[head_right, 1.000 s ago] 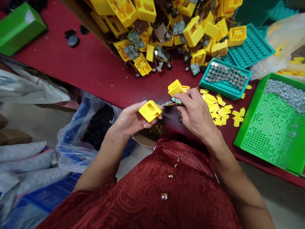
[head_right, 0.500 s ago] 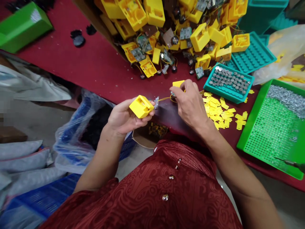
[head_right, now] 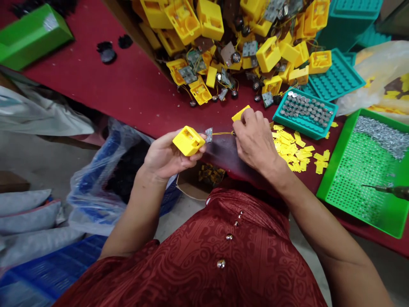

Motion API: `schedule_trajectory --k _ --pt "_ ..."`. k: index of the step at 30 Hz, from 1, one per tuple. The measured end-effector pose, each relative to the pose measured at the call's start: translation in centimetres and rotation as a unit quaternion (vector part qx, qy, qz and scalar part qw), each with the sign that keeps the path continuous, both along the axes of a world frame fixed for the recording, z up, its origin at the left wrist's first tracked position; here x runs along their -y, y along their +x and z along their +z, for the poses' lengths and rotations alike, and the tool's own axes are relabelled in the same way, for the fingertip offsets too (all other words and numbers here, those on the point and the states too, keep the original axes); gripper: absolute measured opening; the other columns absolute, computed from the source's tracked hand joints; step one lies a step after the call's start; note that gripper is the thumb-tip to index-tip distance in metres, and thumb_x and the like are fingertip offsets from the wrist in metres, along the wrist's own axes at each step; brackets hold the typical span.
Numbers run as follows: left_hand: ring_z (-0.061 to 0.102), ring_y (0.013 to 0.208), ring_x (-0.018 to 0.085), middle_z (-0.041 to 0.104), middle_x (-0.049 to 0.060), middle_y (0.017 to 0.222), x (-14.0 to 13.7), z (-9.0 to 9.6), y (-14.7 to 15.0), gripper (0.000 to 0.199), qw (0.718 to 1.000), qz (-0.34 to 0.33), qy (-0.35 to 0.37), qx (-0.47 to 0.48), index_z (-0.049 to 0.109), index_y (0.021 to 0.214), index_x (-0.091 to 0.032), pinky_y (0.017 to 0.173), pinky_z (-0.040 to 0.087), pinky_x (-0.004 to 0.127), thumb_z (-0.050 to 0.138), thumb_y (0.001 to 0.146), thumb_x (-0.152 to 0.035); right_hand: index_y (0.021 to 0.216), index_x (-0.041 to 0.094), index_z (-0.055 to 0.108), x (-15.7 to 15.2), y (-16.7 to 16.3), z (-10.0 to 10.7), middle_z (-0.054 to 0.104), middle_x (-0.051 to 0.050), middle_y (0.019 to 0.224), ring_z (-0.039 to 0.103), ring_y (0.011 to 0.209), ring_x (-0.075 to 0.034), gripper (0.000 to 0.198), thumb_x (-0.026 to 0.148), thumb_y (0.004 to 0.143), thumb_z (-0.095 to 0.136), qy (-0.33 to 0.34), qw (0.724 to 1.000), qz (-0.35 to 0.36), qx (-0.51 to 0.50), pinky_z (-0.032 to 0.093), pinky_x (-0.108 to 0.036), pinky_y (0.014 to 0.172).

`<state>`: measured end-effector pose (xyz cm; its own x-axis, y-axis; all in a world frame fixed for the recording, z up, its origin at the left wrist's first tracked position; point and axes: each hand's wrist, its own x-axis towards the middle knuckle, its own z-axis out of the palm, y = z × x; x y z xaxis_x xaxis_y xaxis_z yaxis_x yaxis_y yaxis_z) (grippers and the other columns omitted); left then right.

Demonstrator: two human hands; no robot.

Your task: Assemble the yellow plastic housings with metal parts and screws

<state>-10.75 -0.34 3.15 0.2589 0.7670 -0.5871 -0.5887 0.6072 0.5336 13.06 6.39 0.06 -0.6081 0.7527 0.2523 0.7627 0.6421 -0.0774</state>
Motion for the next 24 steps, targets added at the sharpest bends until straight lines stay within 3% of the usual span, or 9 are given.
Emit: schedule_trajectory --k 8,11,18,24 --pt "0.062 0.053 0.012 0.075 0.012 0.077 -0.2 0.3 0.1 0.041 0.999 -0.014 0.028 -0.016 0.077 0.1 -0.008 0.041 0.04 0.015 0.057 0.096 -0.043 0.108 0.016 0.069 -0.6 1.1 0.0 0.059 -0.015 0.118 0.054 0.103 -0.027 0.018 0.024 0.105 0.052 -0.018 1.0 0.023 -0.007 0.054 -0.043 0.088" --pt "0.062 0.054 0.012 0.075 0.012 0.078 -0.3 0.7 0.1 0.042 0.999 -0.024 0.044 -0.016 0.077 0.102 -0.008 0.041 0.04 0.015 0.058 0.097 -0.044 0.108 0.017 0.068 -0.9 0.6 0.3 0.06 -0.015 0.12 0.055 0.107 -0.029 0.014 0.028 0.102 0.064 -0.036 0.999 0.008 -0.001 0.054 -0.043 0.088" --pt "0.063 0.055 0.012 0.076 0.013 0.08 -0.5 1.3 -0.5 0.042 0.997 -0.021 0.069 -0.015 0.077 0.106 -0.006 0.042 0.04 0.016 0.06 0.097 -0.044 0.099 0.018 0.072 -2.2 0.6 1.3 0.061 -0.011 0.113 0.055 0.105 -0.025 0.01 0.027 0.098 0.076 -0.149 0.986 0.043 -0.052 0.049 -0.039 0.09" --pt "0.061 0.053 0.012 0.076 0.013 0.079 -1.1 1.3 -1.5 0.043 0.996 0.019 0.083 -0.028 0.077 0.105 -0.005 0.041 0.04 0.016 0.056 0.097 -0.043 0.085 0.016 0.075 -4.4 2.2 1.4 0.064 -0.006 0.094 0.059 0.089 -0.017 0.019 0.031 0.097 0.075 -0.264 0.938 0.13 -0.183 0.049 -0.035 0.089"
